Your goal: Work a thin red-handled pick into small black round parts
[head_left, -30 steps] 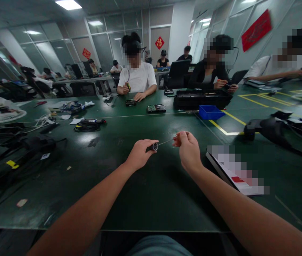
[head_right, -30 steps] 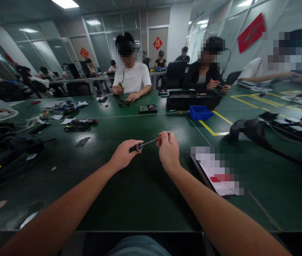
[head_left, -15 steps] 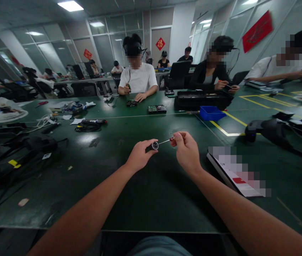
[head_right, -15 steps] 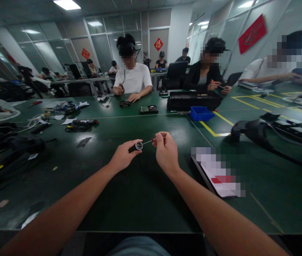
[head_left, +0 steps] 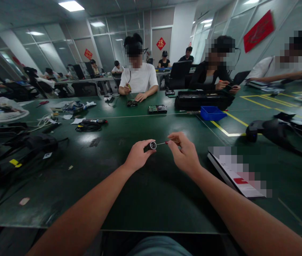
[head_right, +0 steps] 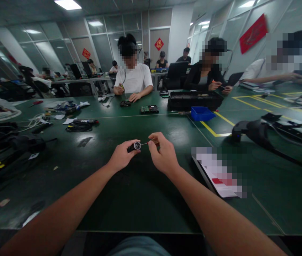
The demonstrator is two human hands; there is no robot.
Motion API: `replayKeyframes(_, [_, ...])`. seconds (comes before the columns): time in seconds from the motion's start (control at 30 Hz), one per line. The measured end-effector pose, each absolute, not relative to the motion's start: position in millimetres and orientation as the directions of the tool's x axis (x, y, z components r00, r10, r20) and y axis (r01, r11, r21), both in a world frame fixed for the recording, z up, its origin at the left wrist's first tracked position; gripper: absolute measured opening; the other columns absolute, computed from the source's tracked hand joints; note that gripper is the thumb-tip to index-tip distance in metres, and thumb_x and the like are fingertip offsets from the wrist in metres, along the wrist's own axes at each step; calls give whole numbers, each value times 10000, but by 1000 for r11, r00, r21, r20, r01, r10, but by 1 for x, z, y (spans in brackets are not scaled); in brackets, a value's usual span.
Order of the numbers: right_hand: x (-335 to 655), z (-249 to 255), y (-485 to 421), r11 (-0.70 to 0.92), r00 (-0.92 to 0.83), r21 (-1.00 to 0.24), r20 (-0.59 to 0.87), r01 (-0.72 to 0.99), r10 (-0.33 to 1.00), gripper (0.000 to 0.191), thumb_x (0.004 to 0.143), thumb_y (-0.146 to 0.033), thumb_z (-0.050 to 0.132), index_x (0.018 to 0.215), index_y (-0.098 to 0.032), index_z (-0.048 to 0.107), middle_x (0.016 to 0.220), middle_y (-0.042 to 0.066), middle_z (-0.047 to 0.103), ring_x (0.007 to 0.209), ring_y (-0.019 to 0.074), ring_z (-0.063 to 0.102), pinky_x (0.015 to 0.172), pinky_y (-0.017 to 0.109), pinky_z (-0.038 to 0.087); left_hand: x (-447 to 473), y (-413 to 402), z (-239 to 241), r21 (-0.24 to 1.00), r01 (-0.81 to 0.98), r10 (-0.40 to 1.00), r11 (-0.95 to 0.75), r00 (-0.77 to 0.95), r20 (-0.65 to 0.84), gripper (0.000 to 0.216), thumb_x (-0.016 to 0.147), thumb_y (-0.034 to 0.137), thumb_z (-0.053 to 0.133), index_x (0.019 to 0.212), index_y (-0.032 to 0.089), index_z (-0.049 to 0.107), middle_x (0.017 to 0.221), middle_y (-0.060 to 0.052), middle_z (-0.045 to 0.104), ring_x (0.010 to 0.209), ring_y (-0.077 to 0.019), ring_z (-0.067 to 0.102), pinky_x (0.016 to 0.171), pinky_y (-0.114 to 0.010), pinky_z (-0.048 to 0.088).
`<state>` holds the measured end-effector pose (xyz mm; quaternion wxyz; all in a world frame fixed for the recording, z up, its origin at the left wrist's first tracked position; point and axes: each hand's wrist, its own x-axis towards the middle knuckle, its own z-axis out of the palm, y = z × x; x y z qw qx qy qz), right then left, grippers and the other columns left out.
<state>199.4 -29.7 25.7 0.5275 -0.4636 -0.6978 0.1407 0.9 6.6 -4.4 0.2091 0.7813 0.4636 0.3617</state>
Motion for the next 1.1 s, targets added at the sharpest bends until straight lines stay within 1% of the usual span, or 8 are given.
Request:
replayKeyframes(0.1, [199,27,-32,474,-4,-686,567,552,824,244,991,-361,466,871,-224,627,717,15,666,637,176,619,621,318,437,0,7,-6,662,572,874,-485,314,370,393,869,228,730,1258,225,672,1269,-75,694,1199,-259,625,1081,-459,453])
replayKeyframes(0.2, [198,26,-32,440,62,-741,541,507,839,215,983,-360,474,936,-219,630,766,25,676,683,184,630,658,332,455,0,8,-6,664,571,876,-483,307,373,394,871,226,726,1261,229,671,1274,-72,691,1201,-258,624,1085,-454,450])
replayKeyframes(0.43, [197,13,-14,335,244,-942,326,4,913,277,925,-478,555,925,-213,636,810,36,677,732,185,649,738,369,540,3,4,5,638,569,854,-519,320,409,384,886,219,704,1268,228,662,1266,-71,695,1189,-246,621,1069,-441,443])
replayKeyframes(0.57, [205,8,-3,202,281,-958,141,-201,949,284,912,-496,544,832,-226,579,696,-2,602,607,162,595,686,373,561,7,5,9,563,586,811,-584,392,433,366,914,248,673,1278,281,649,1310,-45,674,1248,-242,579,1178,-537,284])
replayKeyframes(0.67, [208,7,-2,204,396,-977,165,-58,903,257,918,-464,552,834,-224,590,684,-5,604,612,164,585,634,342,535,8,7,4,546,645,845,-535,424,327,357,920,257,660,1276,286,648,1288,-53,679,1239,-261,572,1186,-606,209])
replayKeyframes(0.83, [206,14,-12,292,390,-927,365,235,845,262,971,-431,481,869,-219,598,715,0,611,666,171,584,651,336,474,9,9,-2,549,665,861,-506,429,273,358,911,244,663,1268,267,650,1250,-63,685,1206,-273,580,1168,-608,245])
replayKeyframes(1.0, [202,25,-21,361,377,-858,491,365,785,241,992,-410,461,887,-227,578,717,-6,616,678,174,586,677,345,443,11,8,1,632,574,851,-521,405,334,303,870,205,699,1171,196,667,1190,-78,681,1116,-245,616,1040,-430,452])
replayKeyframes(1.1, [201,28,-25,395,354,-831,532,391,769,232,1003,-406,458,924,-226,582,748,0,631,701,176,600,688,344,449,12,5,6,709,519,876,-478,347,336,326,882,190,673,1204,187,623,1208,-79,667,1136,-231,610,1022,-387,464])
